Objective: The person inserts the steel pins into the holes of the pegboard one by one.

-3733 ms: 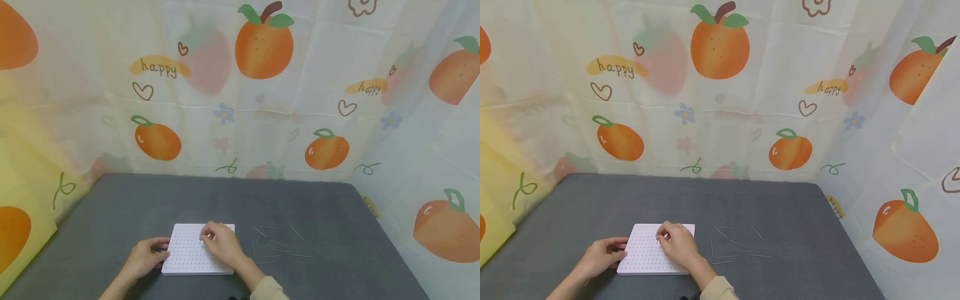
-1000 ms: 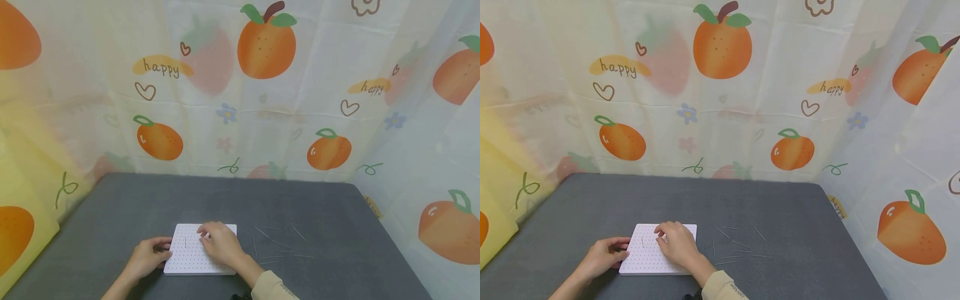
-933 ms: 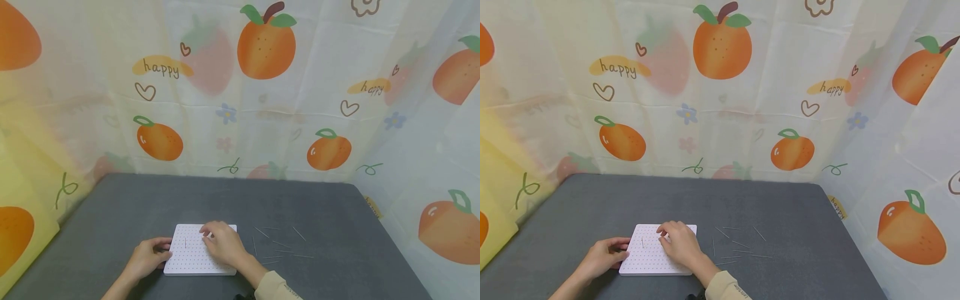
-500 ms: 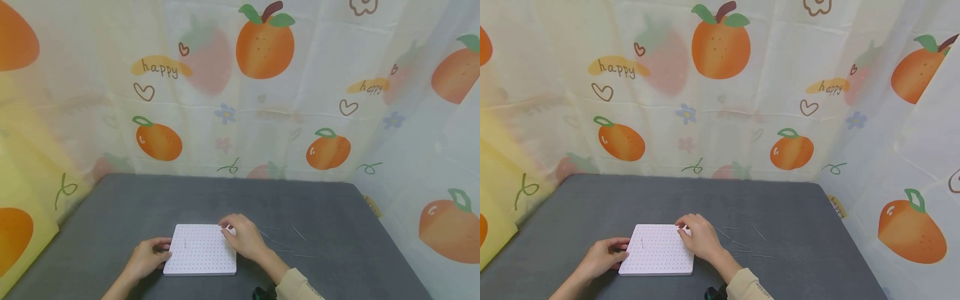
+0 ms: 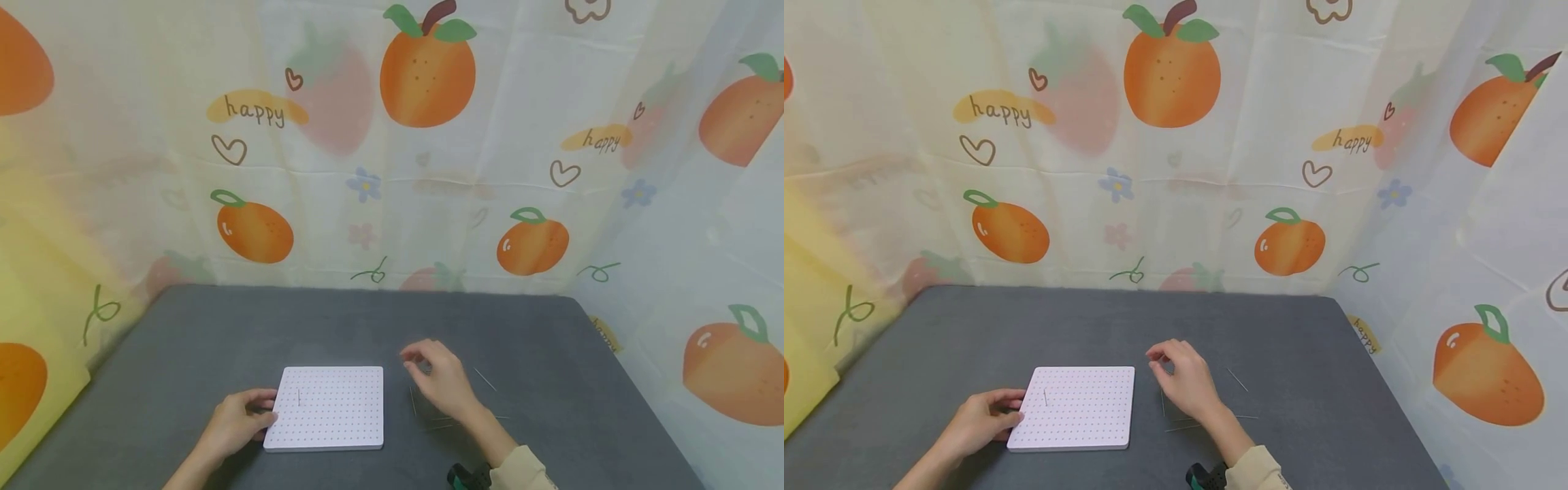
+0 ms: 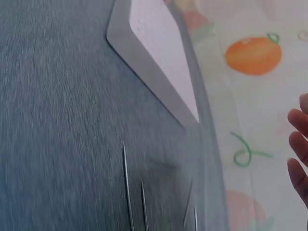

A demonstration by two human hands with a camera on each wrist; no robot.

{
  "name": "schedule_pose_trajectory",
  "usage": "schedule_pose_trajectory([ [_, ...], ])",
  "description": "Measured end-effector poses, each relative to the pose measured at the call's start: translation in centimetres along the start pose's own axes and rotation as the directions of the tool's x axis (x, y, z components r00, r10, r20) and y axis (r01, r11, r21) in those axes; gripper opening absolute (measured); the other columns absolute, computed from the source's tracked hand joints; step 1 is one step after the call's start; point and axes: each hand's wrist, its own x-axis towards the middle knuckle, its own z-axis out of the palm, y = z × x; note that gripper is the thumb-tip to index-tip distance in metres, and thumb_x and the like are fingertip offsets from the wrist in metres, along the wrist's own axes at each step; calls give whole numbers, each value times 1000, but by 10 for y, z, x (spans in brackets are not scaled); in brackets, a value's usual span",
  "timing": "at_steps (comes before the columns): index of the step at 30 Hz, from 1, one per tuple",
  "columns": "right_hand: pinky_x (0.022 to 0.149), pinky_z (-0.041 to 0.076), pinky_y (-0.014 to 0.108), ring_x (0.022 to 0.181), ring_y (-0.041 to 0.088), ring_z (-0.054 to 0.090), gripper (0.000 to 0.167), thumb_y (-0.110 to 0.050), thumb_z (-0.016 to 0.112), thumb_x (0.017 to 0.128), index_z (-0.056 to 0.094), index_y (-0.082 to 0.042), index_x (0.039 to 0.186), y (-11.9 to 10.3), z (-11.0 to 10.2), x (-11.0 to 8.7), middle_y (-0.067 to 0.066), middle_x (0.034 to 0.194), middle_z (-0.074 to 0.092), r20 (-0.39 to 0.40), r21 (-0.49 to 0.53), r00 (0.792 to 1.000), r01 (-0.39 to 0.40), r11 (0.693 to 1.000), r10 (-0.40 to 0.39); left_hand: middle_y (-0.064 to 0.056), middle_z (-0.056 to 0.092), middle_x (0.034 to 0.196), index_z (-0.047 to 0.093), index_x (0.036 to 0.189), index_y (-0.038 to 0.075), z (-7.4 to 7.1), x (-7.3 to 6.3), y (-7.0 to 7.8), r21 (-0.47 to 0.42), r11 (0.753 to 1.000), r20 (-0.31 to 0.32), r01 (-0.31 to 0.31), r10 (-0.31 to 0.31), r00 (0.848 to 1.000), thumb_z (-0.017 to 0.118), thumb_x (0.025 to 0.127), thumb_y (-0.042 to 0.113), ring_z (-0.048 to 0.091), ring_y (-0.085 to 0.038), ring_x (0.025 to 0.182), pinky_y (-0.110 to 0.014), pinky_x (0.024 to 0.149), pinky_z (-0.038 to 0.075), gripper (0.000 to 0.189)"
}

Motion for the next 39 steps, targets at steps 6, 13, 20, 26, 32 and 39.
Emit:
schedule_pose_trajectory([
  [6, 66, 53, 31, 83, 7, 58, 23, -4, 71, 76, 65, -16, 95, 20, -16, -10, -8, 91, 64, 12, 50, 996, -88, 995, 88, -9, 64, 90, 60, 113, -4, 0, 0, 0, -4, 1000, 0, 9, -9, 1000, 67, 73, -1, 61, -15, 67, -28, 53, 55, 42],
  [13, 68, 53, 31, 86, 7, 59, 22, -7, 69, 79, 64, -17, 98, 43, -34, -25, -10, 93, 63, 36, 45, 975, -219, 975, 217, -10, 64, 91, 59, 114, -6, -1, 0, -1, -1, 1000, 12, 7, -7, 1000, 68, 73, 0, 60, -15, 68, -30, 54, 55, 42],
  [20, 68, 53, 30, 86, 9, 60, 22, -7, 68, 81, 64, -17, 100, 68, -47, -40, -9, 92, 64, 29, -5, 947, -321, 947, 321, -10, 64, 91, 59, 114, -6, -1, 0, 0, 14, 1000, 14, 3, -3, 1000, 68, 74, 1, 60, -15, 68, -30, 54, 55, 42],
  [26, 70, 52, 30, 88, 13, 60, 20, -11, 66, 84, 64, -15, 103, 84, -58, -53, -5, 96, 65, 43, -40, 900, -432, 901, 434, -9, 64, 90, 60, 114, -4, 0, 1, 0, 13, 1000, 3, 9, -9, 1000, 68, 73, 0, 60, -15, 68, -28, 53, 55, 42],
  [32, 72, 54, 34, 87, 17, 62, 20, -9, 66, 82, 65, -11, 102, 97, -60, -64, -1, 95, 66, 48, -42, 876, -479, 877, 480, -9, 64, 90, 60, 114, -4, 1, 2, -2, 23, 1000, 3, 6, -6, 1000, 68, 73, 1, 59, -14, 67, -29, 54, 55, 42],
  [39, 67, 49, 28, 75, 10, 58, 12, -11, 67, 81, 66, -13, 93, 104, -59, -72, -4, 83, 63, 88, -103, 828, -546, 831, 554, -9, 64, 91, 59, 114, -5, 0, 2, -2, 10, 1000, 10, 7, -7, 1000, 68, 73, 1, 60, -15, 67, -30, 54, 55, 42],
])
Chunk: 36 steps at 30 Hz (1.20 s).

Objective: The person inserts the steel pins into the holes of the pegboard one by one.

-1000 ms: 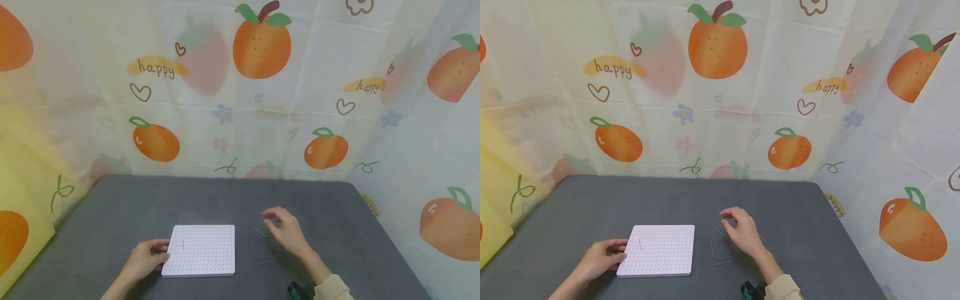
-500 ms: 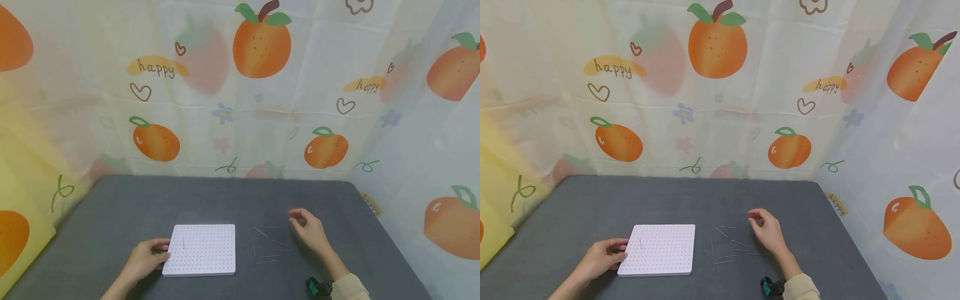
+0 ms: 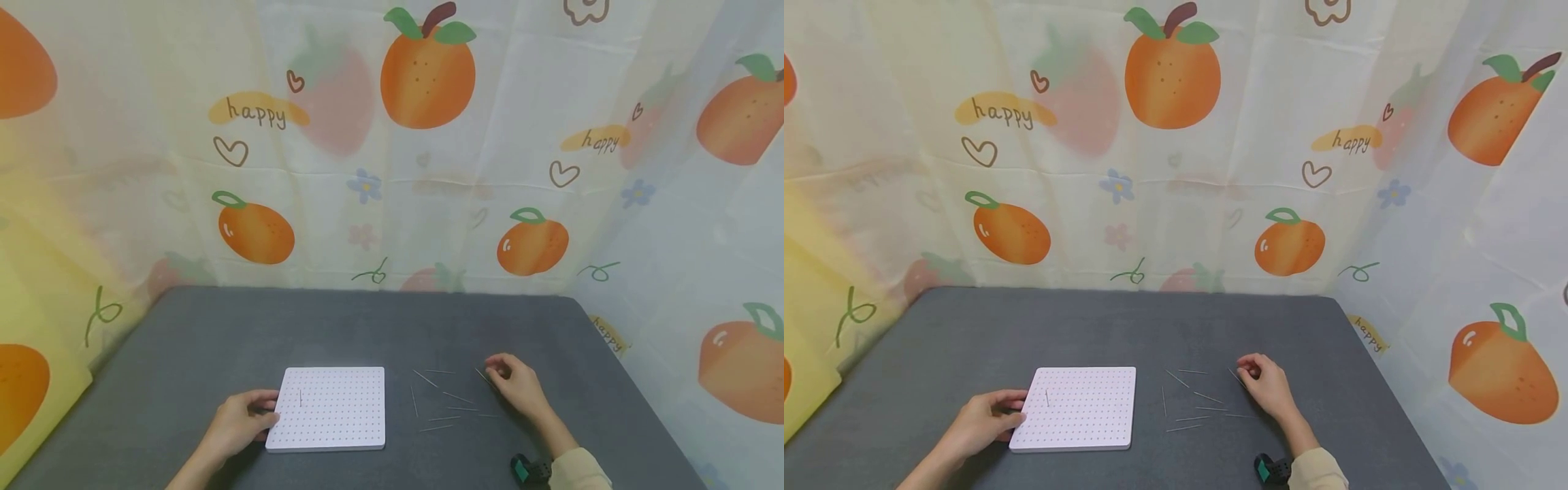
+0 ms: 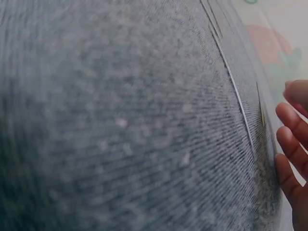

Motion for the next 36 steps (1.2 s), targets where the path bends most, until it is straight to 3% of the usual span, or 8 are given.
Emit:
schedule_pose_trajectory([
  [12, 63, 44, 25, 69, 7, 51, 6, -12, 67, 81, 65, -14, 86, 2, 2, -2, -5, 75, 58, 73, -39, 996, -53, 998, 56, -9, 64, 90, 59, 114, -5, 1, -2, 1, -11, 1000, -2, -2, 2, 1000, 68, 73, 0, 61, -15, 68, -30, 54, 55, 42],
  [23, 66, 38, 30, 70, 11, 46, 8, -12, 71, 77, 66, -17, 81, 2, 6, -4, -4, 78, 56, 35, -98, 999, 0, 995, 4, -9, 64, 91, 59, 114, -5, 2, -1, 1, 15, 1000, -1, -5, 5, 1000, 68, 74, 1, 59, -15, 68, -30, 54, 55, 42],
  [36, 68, 34, 37, 76, 15, 44, 8, -15, 70, 78, 66, -20, 83, 1, 3, -4, 0, 87, 55, 88, -129, 996, -1, 992, 12, -10, 65, 93, 59, 114, -5, 0, -3, 1, -15, 1000, -7, -8, 8, 1000, 67, 73, -1, 61, -15, 69, -29, 53, 55, 42],
])
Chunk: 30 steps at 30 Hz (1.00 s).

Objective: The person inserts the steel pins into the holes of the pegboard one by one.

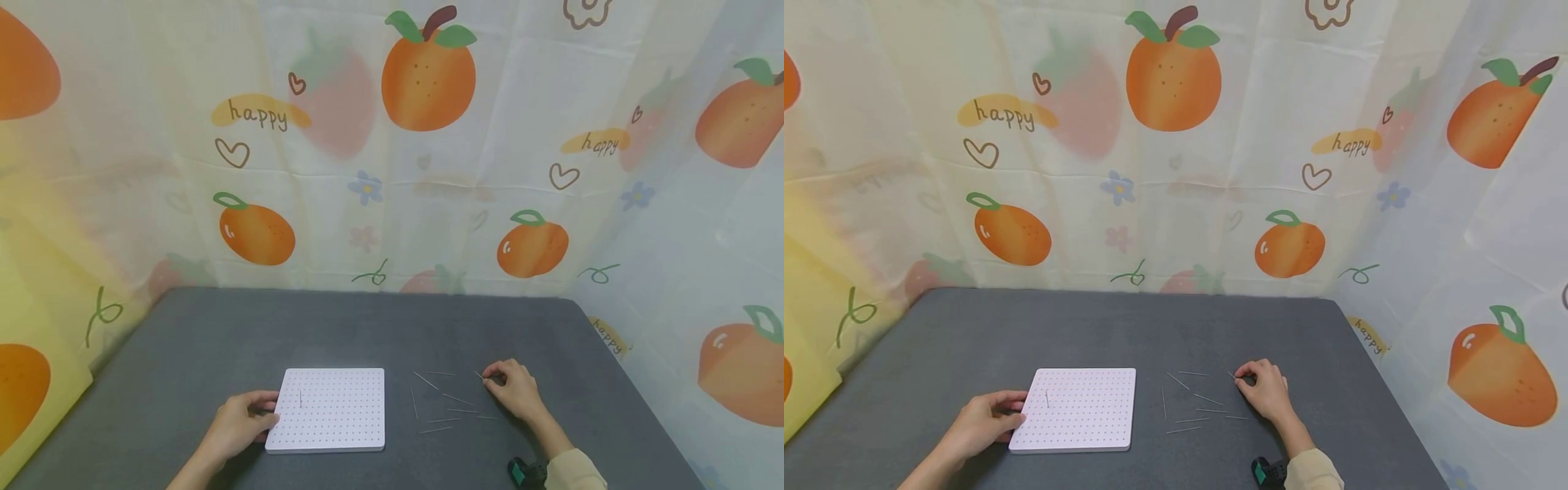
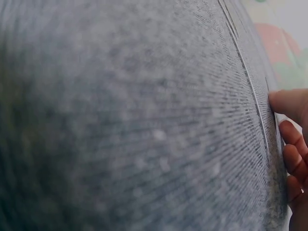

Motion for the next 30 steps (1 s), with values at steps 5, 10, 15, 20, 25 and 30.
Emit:
schedule_pose_trajectory([
  [5, 69, 34, 40, 77, 16, 45, 4, -16, 68, 80, 67, -17, 83, 1, 1, 1, 1, 88, 55, 3, 6, 1000, -3, 1000, 3, -10, 65, 92, 60, 114, -5, 0, 0, -1, -1, 1000, -7, -5, 5, 1000, 67, 73, -1, 61, -15, 69, -29, 53, 55, 42],
  [10, 69, 34, 40, 78, 16, 46, 6, -19, 69, 80, 67, -15, 84, 1, 1, 1, 1, 88, 55, 10, -9, 1000, -17, 1000, 17, -10, 65, 93, 60, 114, -5, 0, 1, -1, 0, 1000, -5, 0, 0, 1000, 67, 73, -1, 61, -15, 69, -29, 54, 55, 42],
  [15, 66, 35, 38, 78, 17, 47, 8, -23, 71, 78, 66, -16, 81, -1, 0, 1, 2, 88, 56, 4, -43, 999, -37, 998, 37, -10, 65, 92, 59, 114, -5, 0, 1, -1, 19, 1000, 2, 4, -4, 1000, 67, 74, 0, 60, -15, 68, -30, 55, 55, 42],
  [20, 67, 38, 41, 80, 19, 51, 10, -26, 69, 80, 67, -16, 78, -3, -1, 1, 3, 90, 58, 3, -75, 999, -54, 996, 54, -10, 64, 92, 59, 114, -5, 0, 2, -1, 18, 1000, 4, 2, -2, 1000, 67, 74, 0, 60, -15, 68, -30, 55, 55, 42],
  [25, 71, 39, 49, 82, 22, 54, 9, -24, 67, 81, 69, -17, 76, -4, 0, 2, 4, 90, 59, 0, -68, 998, -64, 996, 64, -11, 64, 92, 59, 114, -6, 0, 2, -1, 5, 1000, 2, -12, 12, 1000, 68, 73, -1, 60, -15, 67, -30, 54, 55, 42],
  [30, 76, 38, 53, 84, 24, 54, 5, -19, 67, 81, 69, -18, 76, -3, 0, 2, 4, 89, 59, -1, -55, 998, -63, 997, 63, -10, 64, 91, 59, 113, -6, 0, 2, -1, 22, 1000, 0, -6, 6, 1000, 68, 73, -1, 60, -15, 67, -30, 54, 55, 41],
])
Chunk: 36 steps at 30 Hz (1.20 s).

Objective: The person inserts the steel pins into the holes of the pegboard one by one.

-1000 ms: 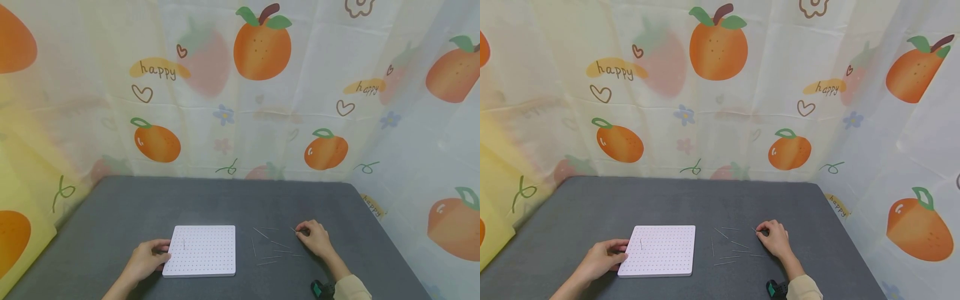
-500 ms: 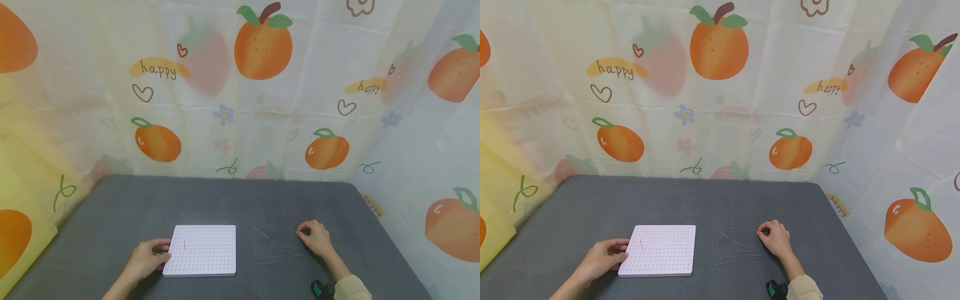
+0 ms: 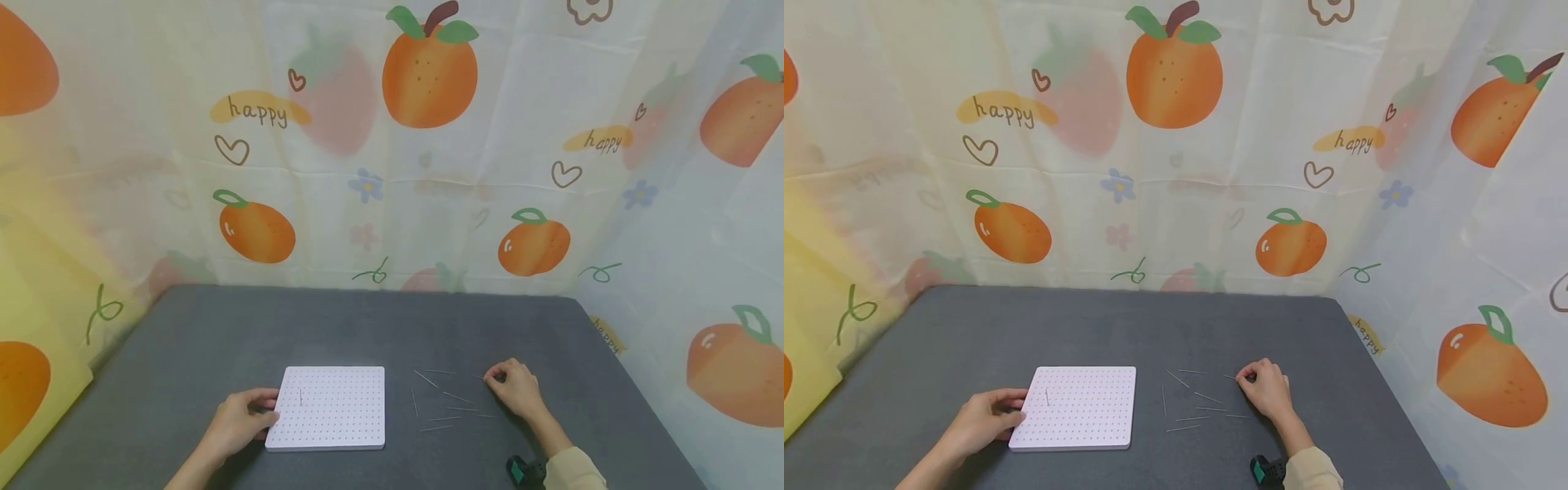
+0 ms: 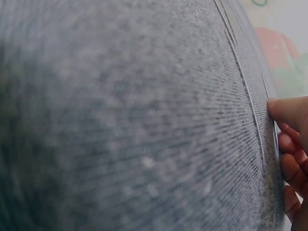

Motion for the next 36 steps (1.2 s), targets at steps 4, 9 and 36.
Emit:
schedule_pose_trajectory([
  [4, 79, 37, 58, 82, 22, 54, 5, -18, 66, 82, 69, -17, 78, 0, -1, -1, 4, 89, 58, 4, 15, 1000, 4, 1000, -4, -10, 64, 90, 59, 113, -6, 0, 0, 1, 2, 1000, 2, -1, 1, 1000, 67, 73, -2, 61, -15, 67, -29, 53, 55, 41],
  [9, 77, 42, 51, 78, 18, 54, 5, -18, 65, 82, 69, -16, 78, -3, -2, 1, 3, 87, 59, -2, 22, 1000, 6, 1000, -6, -11, 64, 91, 60, 113, -6, 0, -1, 1, -31, 999, -2, 6, -6, 1000, 66, 72, -4, 62, -16, 69, -28, 52, 55, 41],
  [36, 64, 37, 29, 60, 10, 42, 6, -16, 60, 87, 62, -12, 90, -52, -9, 16, -3, 71, 55, -30, 172, 999, 40, 984, -36, -11, 64, 91, 60, 113, -6, 0, -1, 1, -37, 999, -3, 0, 0, 1000, 66, 73, -3, 62, -16, 70, -29, 53, 55, 41],
])
